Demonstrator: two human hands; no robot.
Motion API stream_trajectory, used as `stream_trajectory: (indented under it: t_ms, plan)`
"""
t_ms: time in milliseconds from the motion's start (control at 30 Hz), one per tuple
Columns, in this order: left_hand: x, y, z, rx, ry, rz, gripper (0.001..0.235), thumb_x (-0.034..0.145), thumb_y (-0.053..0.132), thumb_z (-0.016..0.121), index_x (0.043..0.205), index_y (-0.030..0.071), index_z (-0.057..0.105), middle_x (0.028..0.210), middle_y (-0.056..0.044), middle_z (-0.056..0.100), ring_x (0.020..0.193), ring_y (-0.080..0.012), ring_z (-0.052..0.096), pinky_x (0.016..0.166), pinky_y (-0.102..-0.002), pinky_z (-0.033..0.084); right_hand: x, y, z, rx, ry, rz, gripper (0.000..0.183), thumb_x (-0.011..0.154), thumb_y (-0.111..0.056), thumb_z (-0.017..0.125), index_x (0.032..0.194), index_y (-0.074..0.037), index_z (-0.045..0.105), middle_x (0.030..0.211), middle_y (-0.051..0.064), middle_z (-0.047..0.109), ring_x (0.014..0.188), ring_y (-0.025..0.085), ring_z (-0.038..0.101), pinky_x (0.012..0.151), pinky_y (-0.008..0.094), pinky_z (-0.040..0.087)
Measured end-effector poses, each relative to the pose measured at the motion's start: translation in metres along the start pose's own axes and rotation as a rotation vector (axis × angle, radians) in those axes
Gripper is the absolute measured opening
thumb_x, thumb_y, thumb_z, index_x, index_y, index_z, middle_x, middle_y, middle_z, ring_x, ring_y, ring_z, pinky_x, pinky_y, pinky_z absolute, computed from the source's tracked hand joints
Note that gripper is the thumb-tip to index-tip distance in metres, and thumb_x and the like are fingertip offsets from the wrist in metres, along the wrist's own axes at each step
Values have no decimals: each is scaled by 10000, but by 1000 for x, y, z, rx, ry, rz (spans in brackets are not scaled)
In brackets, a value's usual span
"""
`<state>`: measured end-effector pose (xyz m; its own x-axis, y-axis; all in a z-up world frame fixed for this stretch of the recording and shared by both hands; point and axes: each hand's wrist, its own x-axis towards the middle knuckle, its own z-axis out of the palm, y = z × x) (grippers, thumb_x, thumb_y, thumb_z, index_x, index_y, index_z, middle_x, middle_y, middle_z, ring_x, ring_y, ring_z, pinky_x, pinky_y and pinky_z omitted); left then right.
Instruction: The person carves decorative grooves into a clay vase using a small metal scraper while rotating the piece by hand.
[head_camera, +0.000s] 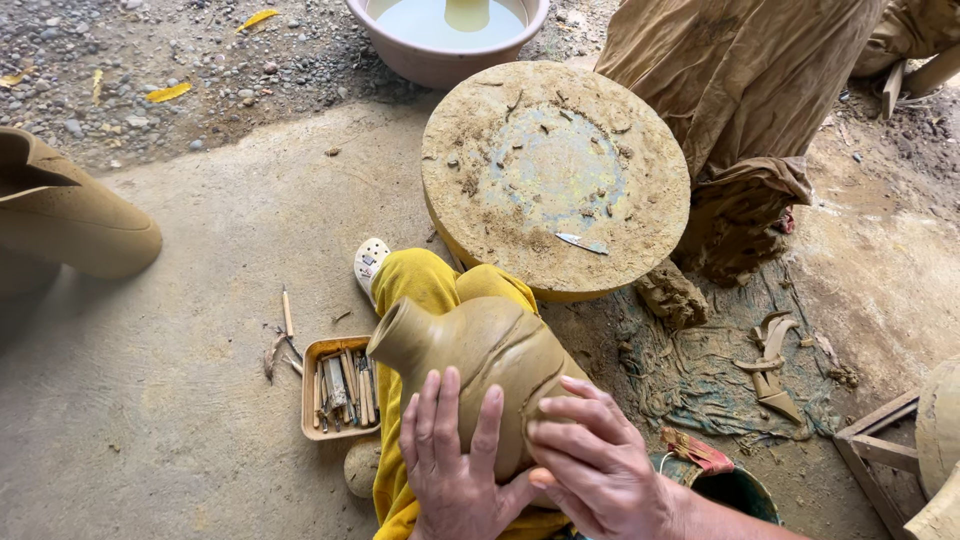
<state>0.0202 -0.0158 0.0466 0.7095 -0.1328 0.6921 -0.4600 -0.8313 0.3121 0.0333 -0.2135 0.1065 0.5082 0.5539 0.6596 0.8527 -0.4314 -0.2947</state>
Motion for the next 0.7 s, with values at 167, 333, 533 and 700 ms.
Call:
stream_trajectory:
  t_ms: [167,333,533,700]
  plan:
    - [-42,-11,5,10,89,15,802,971,770,425,1549,214,417,1525,-254,440,1425,-440,449,1184,-610,342,-25,49,6,338,243,803,287,850,-177,781,1062,-28,657,1186,97,619,1165,225,633,1071,387,515]
    - [-53,-27,11,-6,186,133,886,1010,830,444,1617,202,291,1557,-272,399,1425,-463,435,1179,-602,330,-32,88,29,778,33,1059,305,1014,-163,548,1190,13,724,1258,81,708,1202,174,625,1046,302,462]
    - [-31,-7,8,77,126,-3,890,944,801,403,1540,140,391,1498,-219,460,1391,-413,481,1138,-595,355,-33,52,23,356,65,919,285,1004,-138,576,1207,9,711,1228,104,722,1146,215,701,996,315,524]
    - [-3,7,-5,49,13,-53,809,958,706,512,1509,121,419,1505,-224,457,1415,-405,461,1175,-608,341,-17,21,14,164,125,734,312,979,-118,611,1247,33,666,1302,153,667,1221,295,657,1037,359,510]
